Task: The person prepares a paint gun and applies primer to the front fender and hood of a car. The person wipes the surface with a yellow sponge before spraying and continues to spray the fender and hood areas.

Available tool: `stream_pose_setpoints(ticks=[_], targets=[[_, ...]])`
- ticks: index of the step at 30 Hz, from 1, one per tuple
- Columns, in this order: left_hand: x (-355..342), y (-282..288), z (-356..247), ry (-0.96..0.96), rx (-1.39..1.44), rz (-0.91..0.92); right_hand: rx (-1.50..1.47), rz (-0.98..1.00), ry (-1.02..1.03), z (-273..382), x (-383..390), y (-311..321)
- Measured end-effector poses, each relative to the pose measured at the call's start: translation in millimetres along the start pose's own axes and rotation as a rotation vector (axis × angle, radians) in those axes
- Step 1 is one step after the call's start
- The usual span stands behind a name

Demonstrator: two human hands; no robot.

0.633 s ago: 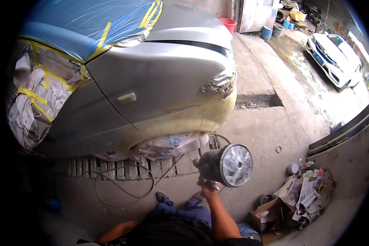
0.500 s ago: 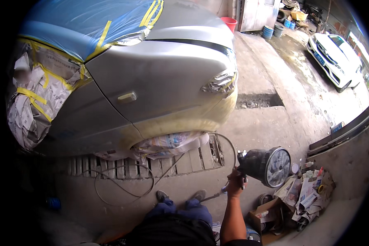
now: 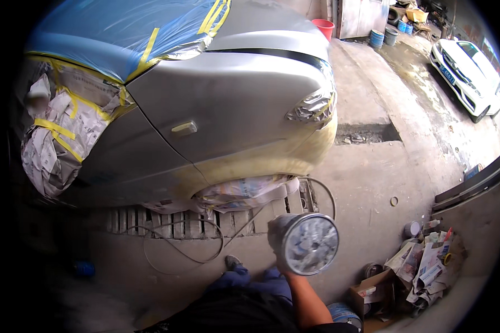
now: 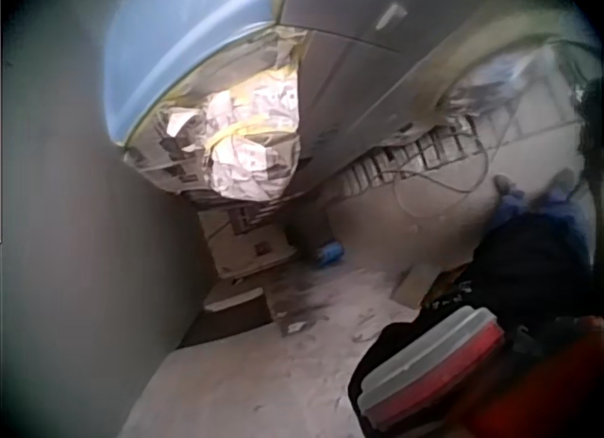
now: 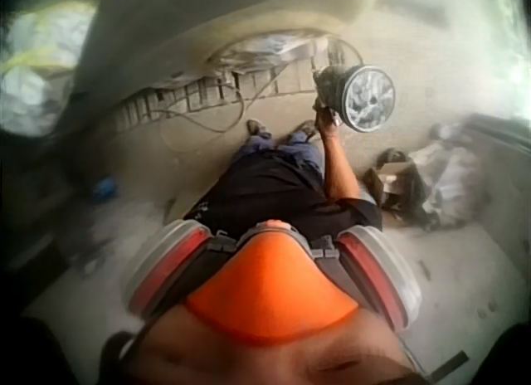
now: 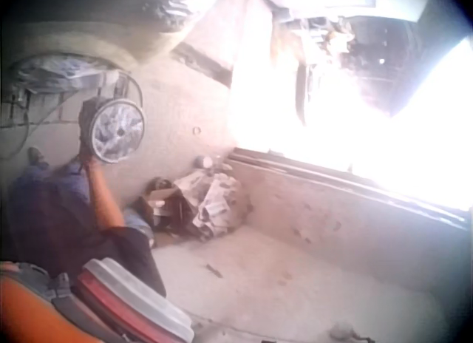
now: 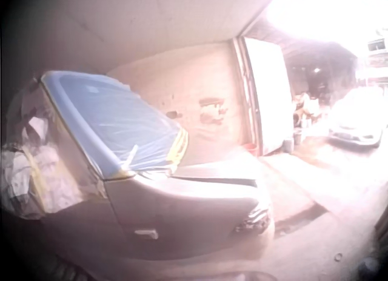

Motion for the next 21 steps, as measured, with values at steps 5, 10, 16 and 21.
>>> stream_pose_setpoints(ticks=[5, 10, 16, 21], targets=[[-3, 0, 0, -0.005, -0.013, 0.009, 0.248, 0.395, 0.172, 6, 26, -70], [0, 2, 12, 0.003, -0.017, 0.014, 0.245, 0.268, 0.108, 3, 12, -46], [-17, 6, 13, -0.028, -0.027, 0.047, -0.056, -0.5, -0.021, 15, -7, 83], [-32, 7, 19, -0.047, -0.074, 0.104, -0.134, -0.678, -0.128, 40, 10, 121]])
Point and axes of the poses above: each hand's wrist, its own x-axis away from the middle knuckle, its own y-axis out of the back of the hand, z = x × y, the point moved 5 cm from there along -x, towards the middle knuckle, and after that the axes turned 4 degrees about z, right-handed, at the moved point
